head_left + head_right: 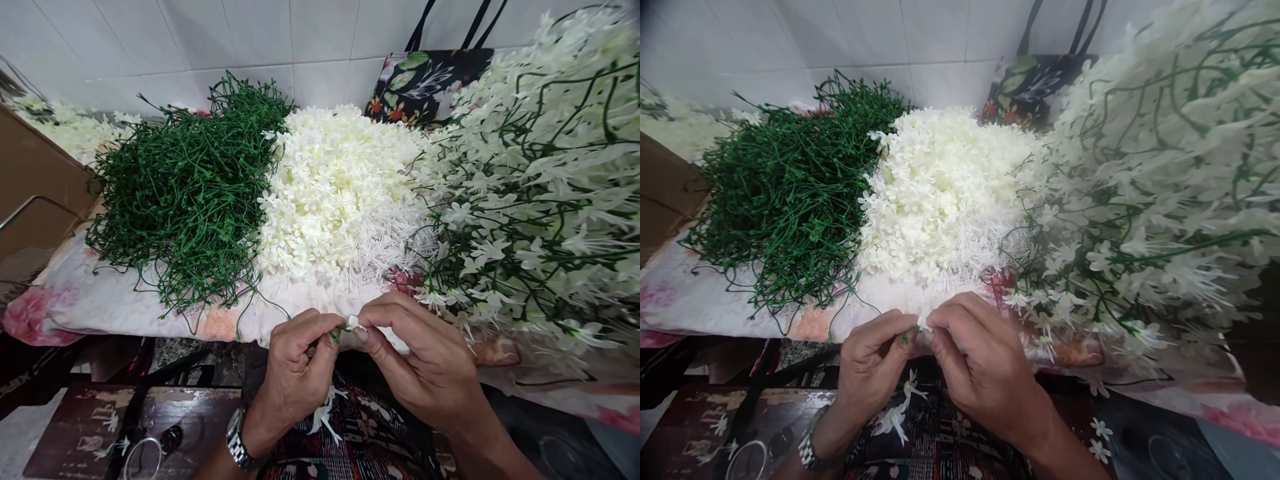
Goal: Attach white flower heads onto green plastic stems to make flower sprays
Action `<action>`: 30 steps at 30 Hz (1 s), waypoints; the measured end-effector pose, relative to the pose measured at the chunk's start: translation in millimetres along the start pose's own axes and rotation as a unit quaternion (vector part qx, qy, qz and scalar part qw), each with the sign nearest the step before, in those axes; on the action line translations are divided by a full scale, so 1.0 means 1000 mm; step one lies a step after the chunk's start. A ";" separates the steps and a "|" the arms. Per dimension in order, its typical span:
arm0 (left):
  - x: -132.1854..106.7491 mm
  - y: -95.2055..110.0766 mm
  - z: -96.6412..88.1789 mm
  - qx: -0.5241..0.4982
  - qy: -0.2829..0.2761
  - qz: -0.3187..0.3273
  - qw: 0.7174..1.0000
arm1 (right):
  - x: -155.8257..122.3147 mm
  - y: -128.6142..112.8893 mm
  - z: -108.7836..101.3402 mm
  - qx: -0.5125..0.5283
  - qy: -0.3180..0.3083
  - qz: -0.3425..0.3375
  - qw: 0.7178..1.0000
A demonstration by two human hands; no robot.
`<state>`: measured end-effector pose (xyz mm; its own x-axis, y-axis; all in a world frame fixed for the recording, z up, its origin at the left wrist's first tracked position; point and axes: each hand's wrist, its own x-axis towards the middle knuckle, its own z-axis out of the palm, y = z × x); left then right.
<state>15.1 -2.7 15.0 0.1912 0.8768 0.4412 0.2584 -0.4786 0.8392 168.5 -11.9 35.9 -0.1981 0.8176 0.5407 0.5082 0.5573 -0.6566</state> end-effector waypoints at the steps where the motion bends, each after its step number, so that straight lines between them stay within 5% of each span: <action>1: 0.000 0.000 0.000 0.005 -0.006 -0.002 1.000 | -0.001 0.000 0.000 -0.008 -0.003 -0.003 1.000; 8: 0.004 0.001 0.000 -0.015 -0.039 -0.060 0.997 | -0.003 0.002 0.002 -0.046 0.011 -0.012 0.999; 30: 0.005 -0.003 0.009 -0.081 0.039 -0.163 0.982 | -0.003 0.012 0.026 -0.019 0.033 0.027 0.999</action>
<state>24.1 3.0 11.8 0.0486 0.9863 0.1577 0.1380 -0.1630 0.9769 153.5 -4.0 12.2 -0.1142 0.8336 0.5404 0.5477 0.5066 -0.6658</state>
